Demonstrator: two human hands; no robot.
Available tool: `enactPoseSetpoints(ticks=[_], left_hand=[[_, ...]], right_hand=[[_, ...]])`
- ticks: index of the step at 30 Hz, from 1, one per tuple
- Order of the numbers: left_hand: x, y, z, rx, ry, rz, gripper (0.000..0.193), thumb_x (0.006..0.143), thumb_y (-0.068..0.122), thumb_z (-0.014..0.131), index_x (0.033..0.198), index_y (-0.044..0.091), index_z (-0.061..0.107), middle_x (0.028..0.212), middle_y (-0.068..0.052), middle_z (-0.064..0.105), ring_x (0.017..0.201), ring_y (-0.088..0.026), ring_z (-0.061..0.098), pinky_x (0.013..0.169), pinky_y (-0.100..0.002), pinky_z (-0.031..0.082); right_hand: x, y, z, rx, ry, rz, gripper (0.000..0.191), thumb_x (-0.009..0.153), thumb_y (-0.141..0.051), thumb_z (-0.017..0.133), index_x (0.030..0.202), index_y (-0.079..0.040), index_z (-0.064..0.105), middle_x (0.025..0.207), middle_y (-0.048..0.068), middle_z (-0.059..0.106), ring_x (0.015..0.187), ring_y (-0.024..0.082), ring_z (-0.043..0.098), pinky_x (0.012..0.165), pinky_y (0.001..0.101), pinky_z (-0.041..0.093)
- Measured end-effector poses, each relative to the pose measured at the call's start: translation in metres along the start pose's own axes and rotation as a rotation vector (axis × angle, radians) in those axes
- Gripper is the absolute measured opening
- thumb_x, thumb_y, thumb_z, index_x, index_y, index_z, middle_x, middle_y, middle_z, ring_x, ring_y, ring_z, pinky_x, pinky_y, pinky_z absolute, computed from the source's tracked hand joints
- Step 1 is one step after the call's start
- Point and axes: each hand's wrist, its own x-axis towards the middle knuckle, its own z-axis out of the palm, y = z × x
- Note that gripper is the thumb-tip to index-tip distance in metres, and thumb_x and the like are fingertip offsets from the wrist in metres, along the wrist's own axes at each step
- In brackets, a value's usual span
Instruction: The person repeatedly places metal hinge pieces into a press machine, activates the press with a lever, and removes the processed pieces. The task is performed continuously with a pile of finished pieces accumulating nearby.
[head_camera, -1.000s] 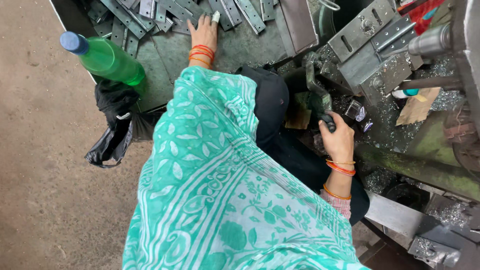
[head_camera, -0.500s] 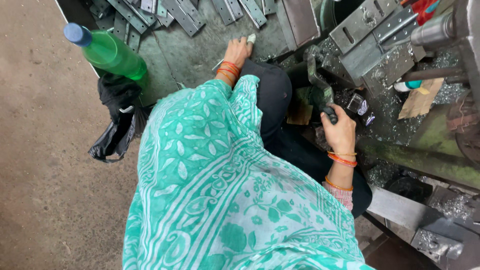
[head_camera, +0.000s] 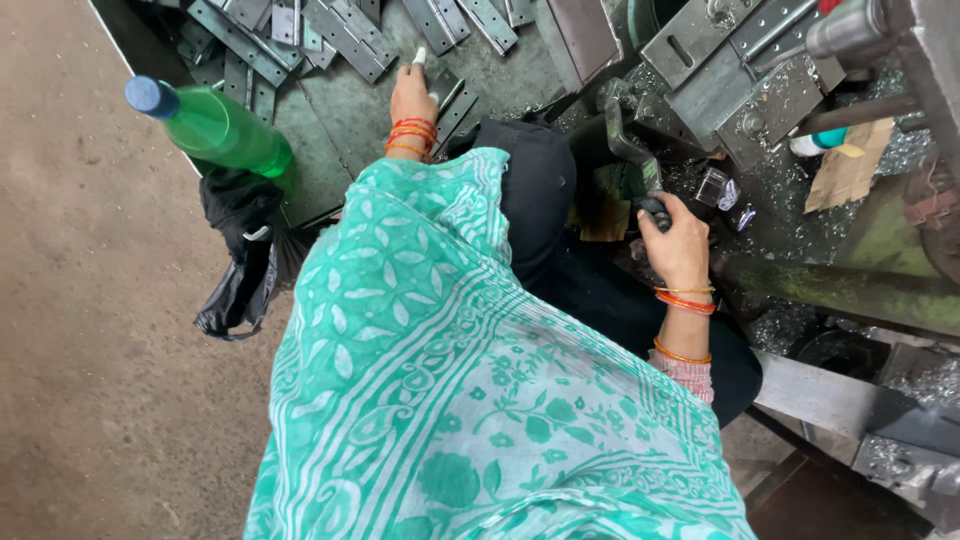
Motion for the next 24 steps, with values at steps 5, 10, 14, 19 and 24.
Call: enactPoseSetpoints(ticks=[5, 10, 14, 19, 24], left_hand=[[-0.006, 0.008, 0.002, -0.022, -0.067, 0.050, 0.065, 0.073, -0.005, 0.068, 0.135, 0.009, 0.058, 0.103, -0.020, 0.064, 0.097, -0.044, 0.064, 0.083, -0.052, 0.053], [-0.007, 0.068, 0.015, 0.141, -0.032, 0.371, 0.054, 0.072, -0.009, 0.063, 0.123, 0.008, 0.064, 0.106, -0.019, 0.066, 0.097, -0.042, 0.065, 0.080, -0.050, 0.054], [-0.006, 0.153, 0.024, -0.063, -0.059, 0.525, 0.056, 0.072, -0.007, 0.066, 0.126, 0.006, 0.064, 0.098, -0.019, 0.066, 0.091, -0.042, 0.066, 0.076, -0.051, 0.053], [-0.021, 0.273, 0.083, -0.504, -0.114, 0.791, 0.052, 0.074, 0.002, 0.070, 0.125, 0.008, 0.067, 0.096, -0.017, 0.067, 0.087, -0.038, 0.067, 0.079, -0.050, 0.054], [-0.053, 0.323, 0.159, -0.085, -0.227, 0.846, 0.038, 0.085, 0.019, 0.070, 0.123, 0.013, 0.070, 0.128, -0.014, 0.061, 0.121, -0.037, 0.053, 0.105, -0.057, 0.044]], right_hand=[[-0.003, 0.008, -0.002, -0.028, 0.047, -0.037, 0.036, 0.091, -0.027, 0.073, 0.121, -0.008, 0.073, 0.101, 0.022, 0.074, 0.095, 0.039, 0.073, 0.084, 0.0434, 0.057], [-0.009, 0.025, -0.011, -0.024, 0.040, 0.040, 0.037, 0.088, -0.032, 0.073, 0.120, -0.013, 0.072, 0.105, 0.020, 0.074, 0.098, 0.040, 0.071, 0.083, 0.0472, 0.057], [-0.012, 0.037, -0.021, -0.051, 0.030, 0.079, 0.040, 0.085, -0.035, 0.073, 0.121, -0.016, 0.071, 0.107, 0.019, 0.073, 0.101, 0.041, 0.069, 0.084, 0.0504, 0.056], [-0.015, 0.045, -0.029, -0.038, 0.005, 0.140, 0.042, 0.086, -0.036, 0.071, 0.123, -0.016, 0.070, 0.107, 0.018, 0.072, 0.101, 0.041, 0.069, 0.084, 0.0512, 0.056], [-0.009, 0.052, -0.026, -0.057, 0.038, 0.110, 0.047, 0.085, -0.036, 0.071, 0.125, -0.013, 0.068, 0.107, 0.019, 0.072, 0.101, 0.043, 0.068, 0.084, 0.0522, 0.056]])
